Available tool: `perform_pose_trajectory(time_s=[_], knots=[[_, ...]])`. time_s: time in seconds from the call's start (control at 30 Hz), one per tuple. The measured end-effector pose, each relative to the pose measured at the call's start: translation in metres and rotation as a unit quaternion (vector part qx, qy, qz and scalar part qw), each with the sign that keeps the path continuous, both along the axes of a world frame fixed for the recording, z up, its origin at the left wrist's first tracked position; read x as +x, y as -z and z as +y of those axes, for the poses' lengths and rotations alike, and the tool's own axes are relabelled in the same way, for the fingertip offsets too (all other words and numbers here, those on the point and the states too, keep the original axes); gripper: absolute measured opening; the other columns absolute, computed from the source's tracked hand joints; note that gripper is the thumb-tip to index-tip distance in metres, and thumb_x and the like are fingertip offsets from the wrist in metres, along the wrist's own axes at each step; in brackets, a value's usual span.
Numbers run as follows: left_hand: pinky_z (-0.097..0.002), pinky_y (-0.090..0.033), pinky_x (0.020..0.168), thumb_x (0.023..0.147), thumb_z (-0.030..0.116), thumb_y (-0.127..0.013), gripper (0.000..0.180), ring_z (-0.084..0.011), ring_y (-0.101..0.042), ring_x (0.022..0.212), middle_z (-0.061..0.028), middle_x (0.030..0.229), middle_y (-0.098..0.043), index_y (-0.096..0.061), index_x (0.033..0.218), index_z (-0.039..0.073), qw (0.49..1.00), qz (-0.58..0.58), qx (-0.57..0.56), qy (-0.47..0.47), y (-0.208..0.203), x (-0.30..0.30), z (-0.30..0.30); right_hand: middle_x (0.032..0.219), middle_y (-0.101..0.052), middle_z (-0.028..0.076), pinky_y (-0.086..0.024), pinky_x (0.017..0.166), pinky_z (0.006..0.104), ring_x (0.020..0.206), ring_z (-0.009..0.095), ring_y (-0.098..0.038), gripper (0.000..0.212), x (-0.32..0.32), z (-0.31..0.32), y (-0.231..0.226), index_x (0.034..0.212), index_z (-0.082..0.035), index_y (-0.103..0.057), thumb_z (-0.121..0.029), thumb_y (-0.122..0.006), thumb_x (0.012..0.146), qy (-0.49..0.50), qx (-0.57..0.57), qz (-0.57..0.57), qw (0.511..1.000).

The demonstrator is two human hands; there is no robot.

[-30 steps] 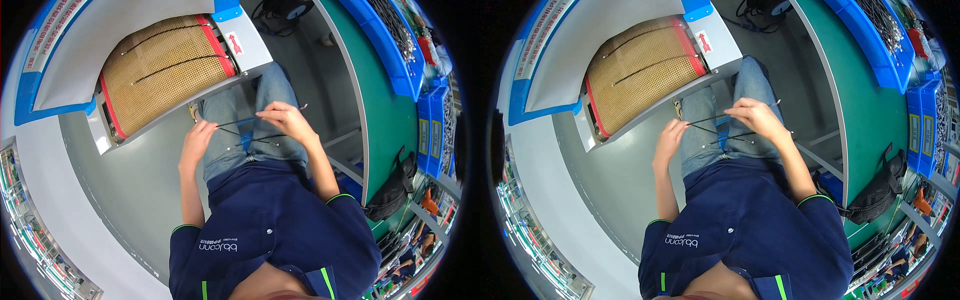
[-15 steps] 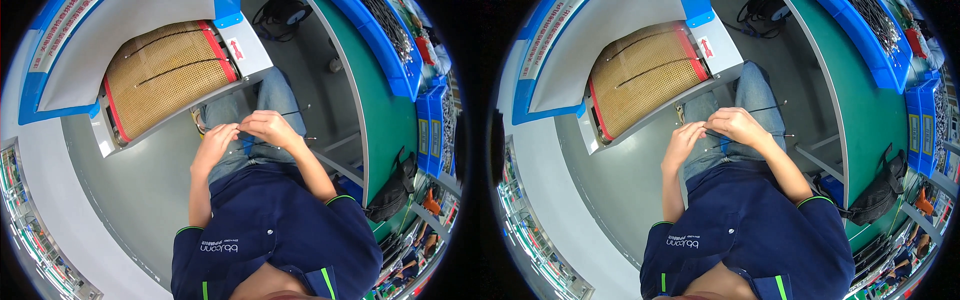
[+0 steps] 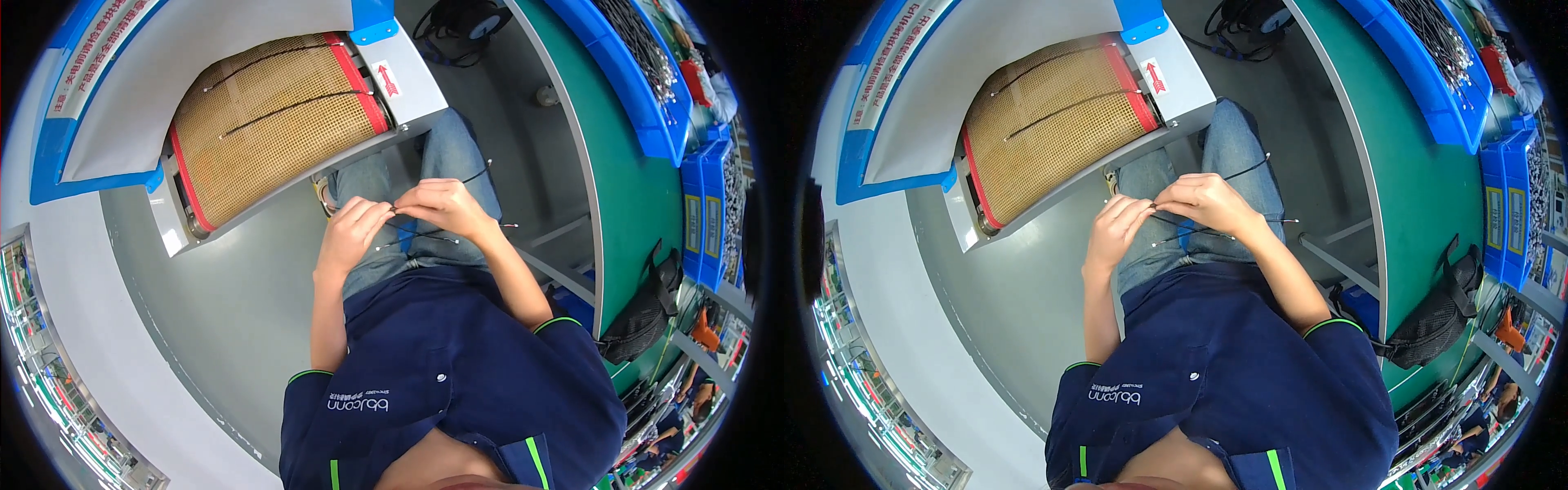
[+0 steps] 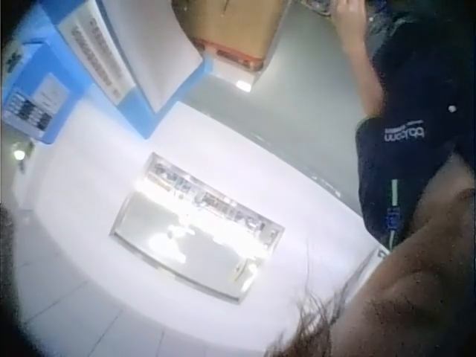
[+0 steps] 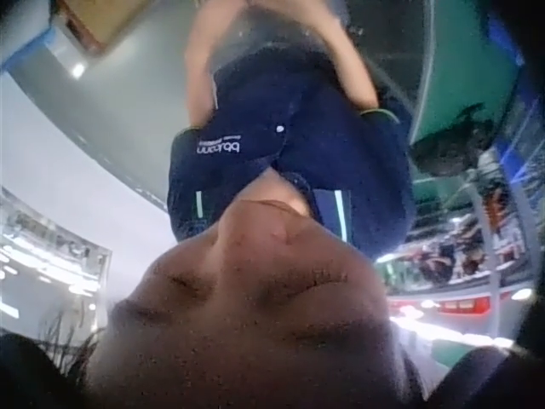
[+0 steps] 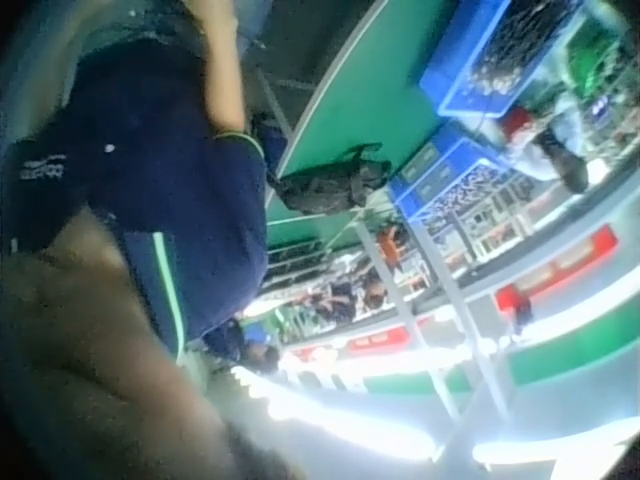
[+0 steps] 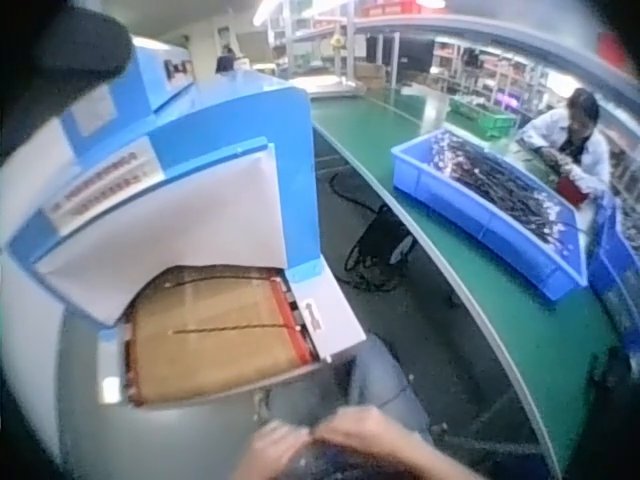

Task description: The person feeds and organizes black wires into an assembly line machine by hand.

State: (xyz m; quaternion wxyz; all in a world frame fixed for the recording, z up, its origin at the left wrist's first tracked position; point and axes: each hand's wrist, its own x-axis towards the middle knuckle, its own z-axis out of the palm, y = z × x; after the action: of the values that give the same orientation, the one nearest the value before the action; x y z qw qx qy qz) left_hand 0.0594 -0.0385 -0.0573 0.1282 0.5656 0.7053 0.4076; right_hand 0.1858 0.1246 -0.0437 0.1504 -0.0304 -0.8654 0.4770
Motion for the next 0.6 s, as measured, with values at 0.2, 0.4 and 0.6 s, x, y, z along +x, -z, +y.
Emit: perform_pose_trajectory(time_s=[0.2,0.4,0.6], knots=[[-0.0339,-0.051,0.065,0.072,0.007,-0.072,0.019,-0.0217,-0.061,0.077,-0.0050,0.083,-0.064,-0.065,0.089,0.003,0.995,0.073,0.047,-0.039,-0.001,-0.002,0.009,0.080,-0.065,0.010,-0.051,0.067,0.0342,0.073,0.027,-0.063,0.013,-0.004,0.000,0.006,0.088,-0.001,-0.066,-0.010,-0.067,0.080,0.002,-0.073,-0.041,0.997],[-0.0320,-0.050,0.063,0.070,0.001,-0.073,0.020,-0.0227,-0.062,0.075,-0.0063,0.083,-0.064,-0.065,0.087,0.004,0.997,0.009,0.068,-0.027,0.010,0.002,0.008,0.080,-0.064,0.011,-0.050,0.066,0.0336,0.072,0.027,-0.062,0.014,-0.003,0.005,0.008,0.087,-0.001,-0.065,-0.012,-0.068,0.080,-0.006,-0.110,-0.075,0.991],[-0.0318,-0.050,0.060,0.070,0.000,-0.071,0.017,-0.0213,-0.061,0.070,-0.0055,0.078,-0.063,-0.062,0.083,0.002,0.997,0.001,0.071,-0.018,0.011,0.006,0.012,0.079,-0.064,0.011,-0.050,0.065,0.0331,0.072,0.025,-0.063,0.015,0.001,0.008,0.011,0.089,-0.001,-0.064,-0.012,-0.069,0.079,-0.012,-0.121,-0.083,0.989]])
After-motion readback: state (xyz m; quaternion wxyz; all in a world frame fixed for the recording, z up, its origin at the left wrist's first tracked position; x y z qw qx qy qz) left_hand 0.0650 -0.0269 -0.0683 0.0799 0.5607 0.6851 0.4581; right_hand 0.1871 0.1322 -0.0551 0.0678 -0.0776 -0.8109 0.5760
